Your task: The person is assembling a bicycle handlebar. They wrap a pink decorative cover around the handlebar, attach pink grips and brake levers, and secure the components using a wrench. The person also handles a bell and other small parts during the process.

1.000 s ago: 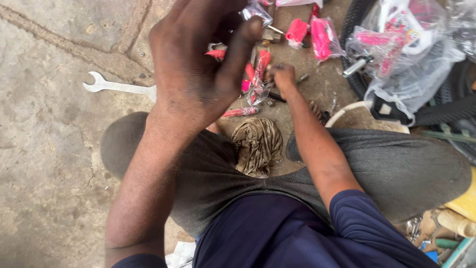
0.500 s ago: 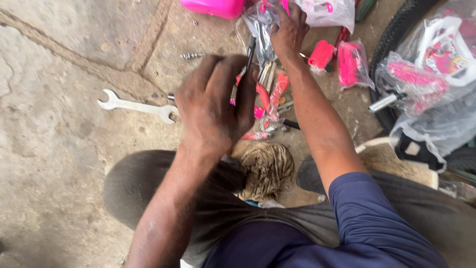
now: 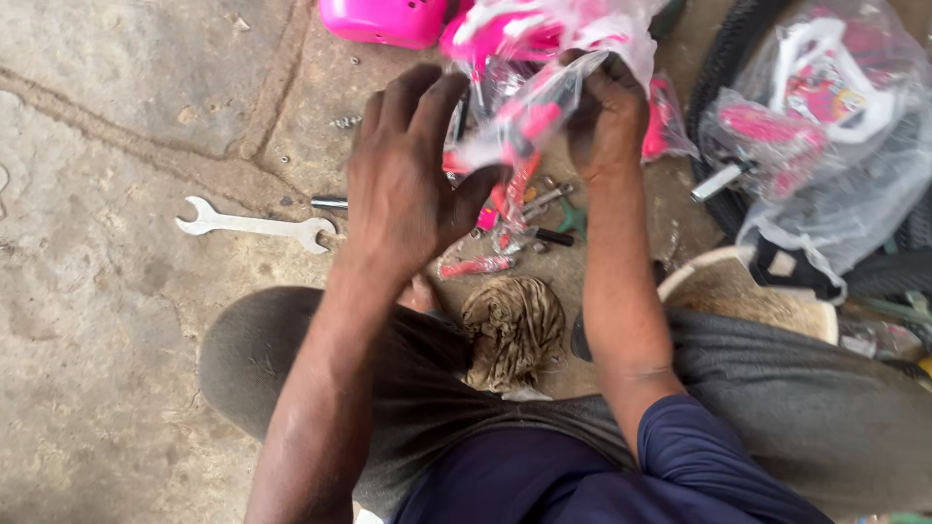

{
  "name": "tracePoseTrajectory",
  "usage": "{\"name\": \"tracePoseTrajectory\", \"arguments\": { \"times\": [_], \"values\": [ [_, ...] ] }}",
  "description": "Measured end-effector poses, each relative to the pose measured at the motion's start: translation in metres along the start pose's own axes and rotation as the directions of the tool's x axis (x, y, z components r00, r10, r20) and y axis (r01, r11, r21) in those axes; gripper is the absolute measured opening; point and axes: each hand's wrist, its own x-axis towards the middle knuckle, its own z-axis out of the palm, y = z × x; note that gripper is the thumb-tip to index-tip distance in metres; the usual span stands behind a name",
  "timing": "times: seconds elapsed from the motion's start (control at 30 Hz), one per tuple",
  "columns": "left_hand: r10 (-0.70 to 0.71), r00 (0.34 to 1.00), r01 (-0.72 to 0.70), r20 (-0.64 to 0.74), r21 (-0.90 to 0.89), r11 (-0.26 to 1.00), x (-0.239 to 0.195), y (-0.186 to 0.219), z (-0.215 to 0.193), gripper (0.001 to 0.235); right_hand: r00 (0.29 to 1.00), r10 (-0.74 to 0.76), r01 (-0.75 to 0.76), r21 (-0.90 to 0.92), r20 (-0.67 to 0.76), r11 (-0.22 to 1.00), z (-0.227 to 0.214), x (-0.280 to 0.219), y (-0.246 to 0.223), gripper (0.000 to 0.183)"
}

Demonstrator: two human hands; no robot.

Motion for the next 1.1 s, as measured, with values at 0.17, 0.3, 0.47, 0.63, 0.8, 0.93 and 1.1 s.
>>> {"name": "tracePoseTrajectory", "arguments": {
  "times": [0.17,0.3,0.47,0.63,0.8,0.93,1.1],
  "values": [
    [-0.073,0.954,0.069,0.292,0.023,0.997,-0.008,0.015,0.025,0.122,0.994,-0.013,-0.011,0.212,0.113,0.977,0.047,-0.043,-0.037,0.020],
    [-0.053,0.976,0.164,0.213,-0.551,0.818,-0.015,0.020,0.026,0.113,0.962,-0.104,0.034,0.269,0.251,0.963,0.050,-0.040,-0.056,0.016],
    [-0.234,0.942,0.322,0.238,-0.835,0.447,-0.012,0.002,0.044,0.056,0.983,-0.078,0.097,-0.107,0.168,0.989,0.045,-0.062,-0.067,0.044],
    [-0.306,0.944,-0.054,-0.121,-0.974,0.221,-0.010,-0.016,0.076,0.012,0.960,0.142,-0.168,0.092,0.243,0.981,0.091,-0.098,-0.059,0.072],
    [-0.287,0.941,-0.073,-0.179,-0.935,0.346,-0.010,0.001,0.072,0.017,0.992,0.044,-0.033,-0.097,0.114,0.995,0.091,-0.116,-0.033,0.054],
    [-0.193,0.980,0.163,0.056,-0.783,0.601,-0.005,0.000,0.036,0.030,0.981,0.083,-0.059,-0.135,0.174,0.989,0.083,-0.118,-0.052,0.046],
    [-0.017,0.977,0.138,0.215,-0.562,0.816,-0.005,-0.004,0.029,0.042,0.975,0.062,0.043,-0.450,0.215,0.892,0.085,-0.124,-0.060,0.046]
  ]
}}
